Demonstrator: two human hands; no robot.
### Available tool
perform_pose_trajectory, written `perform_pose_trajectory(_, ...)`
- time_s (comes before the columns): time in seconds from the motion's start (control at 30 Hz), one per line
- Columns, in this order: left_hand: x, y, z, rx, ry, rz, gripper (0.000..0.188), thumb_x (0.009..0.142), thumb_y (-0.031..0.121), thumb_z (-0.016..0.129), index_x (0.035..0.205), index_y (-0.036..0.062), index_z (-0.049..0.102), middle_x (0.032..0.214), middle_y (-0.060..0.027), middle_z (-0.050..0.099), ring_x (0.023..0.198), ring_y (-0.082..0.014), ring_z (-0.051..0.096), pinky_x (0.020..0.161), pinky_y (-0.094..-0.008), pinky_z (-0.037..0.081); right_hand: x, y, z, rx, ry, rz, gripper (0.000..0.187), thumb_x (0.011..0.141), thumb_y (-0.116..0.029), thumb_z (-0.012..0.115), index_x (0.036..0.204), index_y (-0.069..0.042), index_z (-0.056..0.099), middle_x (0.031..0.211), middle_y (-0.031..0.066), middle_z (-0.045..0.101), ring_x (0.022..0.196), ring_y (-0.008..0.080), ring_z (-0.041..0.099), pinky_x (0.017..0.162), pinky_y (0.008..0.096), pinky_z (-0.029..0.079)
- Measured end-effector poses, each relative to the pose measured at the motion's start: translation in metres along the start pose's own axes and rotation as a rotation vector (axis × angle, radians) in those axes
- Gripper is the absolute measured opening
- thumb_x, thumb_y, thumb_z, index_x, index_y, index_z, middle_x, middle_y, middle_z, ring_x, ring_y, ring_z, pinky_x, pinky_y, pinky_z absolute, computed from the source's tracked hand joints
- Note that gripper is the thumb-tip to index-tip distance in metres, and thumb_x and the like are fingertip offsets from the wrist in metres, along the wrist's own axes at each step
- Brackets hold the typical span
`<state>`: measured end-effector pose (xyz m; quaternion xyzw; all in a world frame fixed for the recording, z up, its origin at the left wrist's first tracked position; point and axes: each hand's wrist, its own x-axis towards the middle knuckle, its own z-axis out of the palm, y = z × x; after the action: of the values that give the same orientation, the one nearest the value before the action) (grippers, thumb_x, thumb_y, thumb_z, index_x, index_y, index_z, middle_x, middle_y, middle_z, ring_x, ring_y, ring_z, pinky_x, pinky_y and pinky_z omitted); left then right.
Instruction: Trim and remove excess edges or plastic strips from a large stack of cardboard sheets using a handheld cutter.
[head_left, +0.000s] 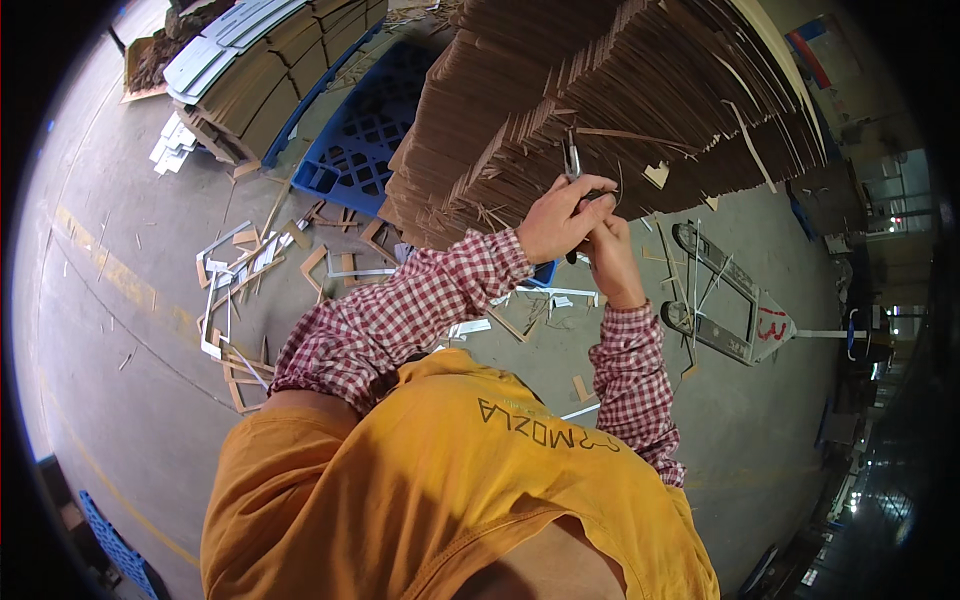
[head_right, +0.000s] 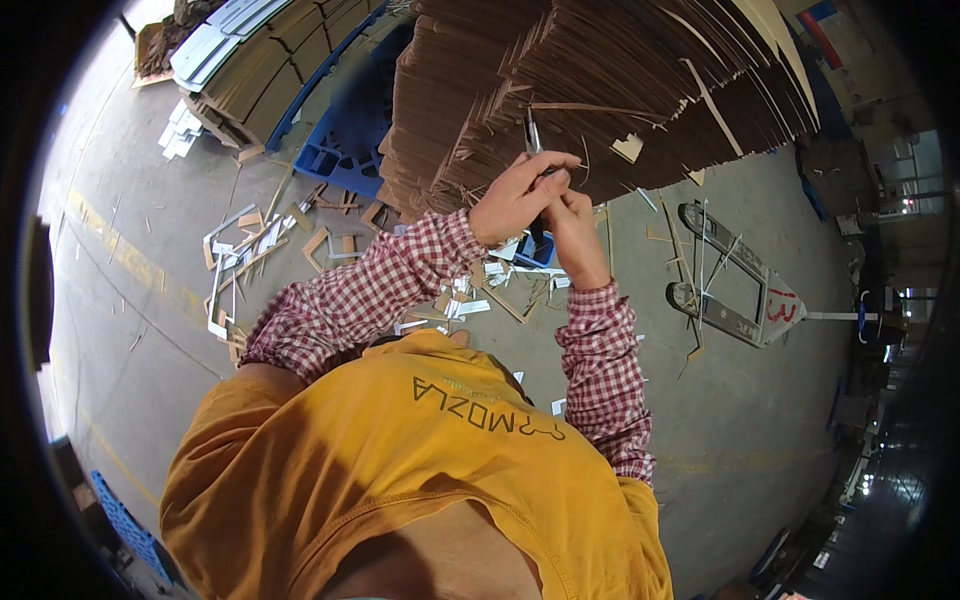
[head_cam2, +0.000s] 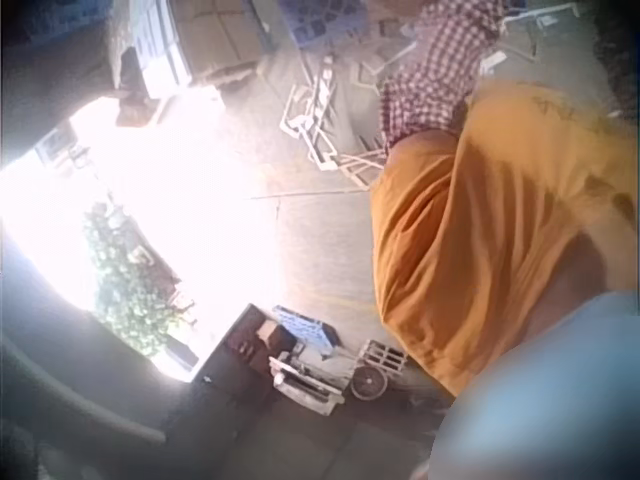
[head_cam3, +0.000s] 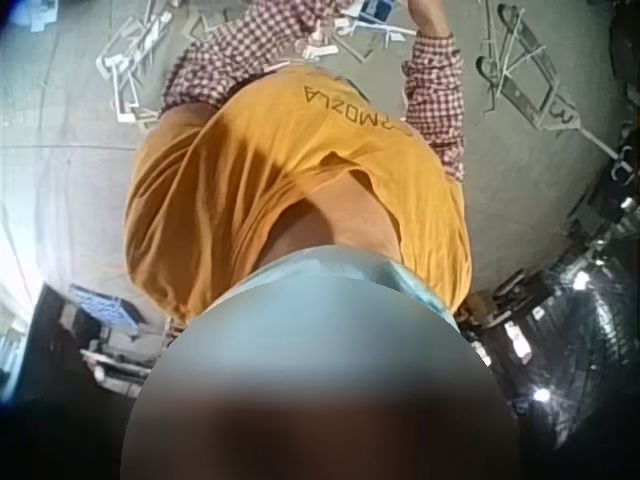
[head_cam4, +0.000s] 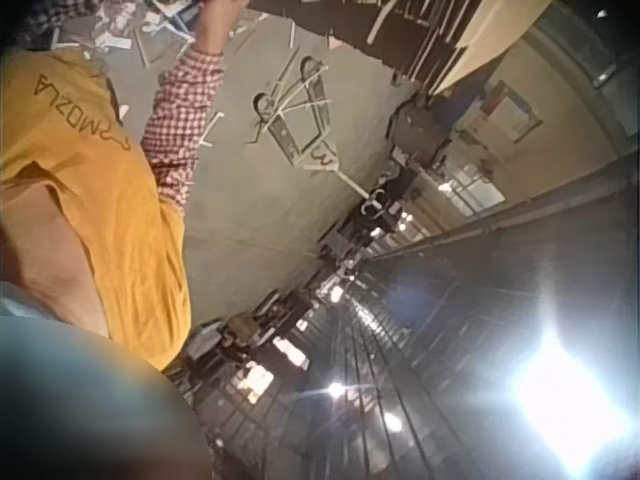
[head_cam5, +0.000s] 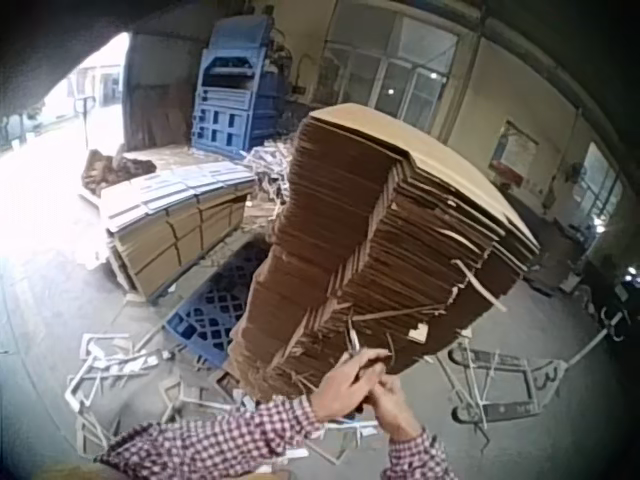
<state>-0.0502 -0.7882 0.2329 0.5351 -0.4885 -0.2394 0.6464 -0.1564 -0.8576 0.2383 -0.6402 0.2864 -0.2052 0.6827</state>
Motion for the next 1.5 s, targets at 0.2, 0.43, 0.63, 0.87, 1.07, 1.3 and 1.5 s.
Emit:
perform_pose_trajectory(0.2, -0.081, -0.032, 0.017, -0.08, -0.276, -0.324, 0.02, 0.086, 0.025, 0.049, 0.097, 0.0079, 0.053, 0.066, -0.0038, 0.047, 0.06, -0.0129, 0.044, 0.07, -0.0302, 0.037, -0.066, 0.053, 0.011, -0.025, 0.123, 0.046, 0.028, 0.086, -0.024, 0.05, 0.076, 0.002, 0.057, 0.068, -0.0042, 0.052, 0.062, 0.0031, 0.043, 0.051, 0.0208, 0.035)
perform_pose_trajectory(0.43, 0.004, 0.004, -0.003, 0.091, -0.043, 0.054, 0.029, 0.085, 0.034, 0.05, 0.102, 0.0111, 0.05, 0.068, -0.0092, 0.05, 0.076, -0.0223, 0.049, 0.067, -0.0331, 0.041, -0.003, 0.006, 0.0, -0.127, 0.057, -0.131, 0.028, 0.087, -0.024, 0.05, 0.078, 0.001, 0.06, 0.067, -0.0041, 0.052, 0.062, 0.0032, 0.045, 0.053, 0.0204, 0.036)
perform_pose_trajectory(0.63, -0.089, -0.049, 0.011, -0.029, -0.327, -0.381, 0.032, 0.083, 0.025, 0.053, 0.106, 0.0038, 0.049, 0.089, -0.012, 0.051, 0.071, -0.0157, 0.049, 0.069, -0.0285, 0.04, -0.067, 0.072, 0.006, -0.166, -0.025, 0.283, 0.023, 0.087, -0.021, 0.048, 0.089, 0.0, 0.058, 0.075, -0.0011, 0.057, 0.062, 0.0048, 0.049, 0.053, 0.0198, 0.037)
perform_pose_trajectory(0.87, 0.004, -0.004, 0.0, 0.065, -0.152, 0.028, 0.027, 0.084, 0.02, 0.051, 0.105, 0.0031, 0.049, 0.094, -0.012, 0.053, 0.074, -0.0168, 0.052, 0.07, -0.0277, 0.043, -0.014, 0.005, -0.006, -0.088, -0.019, -0.068, 0.028, 0.087, -0.023, 0.05, 0.082, 0.003, 0.06, 0.071, -0.0039, 0.053, 0.065, 0.0027, 0.044, 0.054, 0.0197, 0.035)
perform_pose_trajectory(1.07, -0.048, -0.008, -0.001, 0.079, -0.238, 0.128, 0.033, 0.083, 0.025, 0.053, 0.109, 0.0054, 0.048, 0.092, -0.0132, 0.054, 0.084, -0.0212, 0.055, 0.075, -0.0306, 0.043, -0.058, -0.001, -0.001, -0.319, -0.103, 0.001, 0.031, 0.088, -0.028, 0.052, 0.085, 0.002, 0.059, 0.073, -0.0059, 0.052, 0.068, 0.0025, 0.042, 0.055, 0.0192, 0.035)
perform_pose_trajectory(1.3, 0.023, 0.027, -0.007, 0.097, -0.197, 0.169, 0.034, 0.084, 0.032, 0.052, 0.105, 0.0047, 0.05, 0.085, -0.0126, 0.054, 0.076, -0.0179, 0.053, 0.067, -0.0306, 0.042, -0.017, -0.033, 0.002, -0.209, 0.092, -0.165, 0.037, 0.089, -0.034, 0.049, 0.08, 0.001, 0.058, 0.066, -0.0047, 0.051, 0.061, 0.0039, 0.042, 0.049, 0.0248, 0.035)
perform_pose_trajectory(1.5, -0.084, -0.042, 0.014, 0.005, -0.452, -0.238, 0.033, 0.085, 0.029, 0.052, 0.108, 0.0054, 0.049, 0.097, -0.0118, 0.055, 0.089, -0.0177, 0.054, 0.076, -0.0311, 0.043, -0.081, 0.062, -0.006, -0.226, -0.013, 0.023, 0.039, 0.087, -0.035, 0.052, 0.091, 0.003, 0.058, 0.071, 0.0003, 0.055, 0.07, 0.0091, 0.049, 0.062, 0.0251, 0.042)
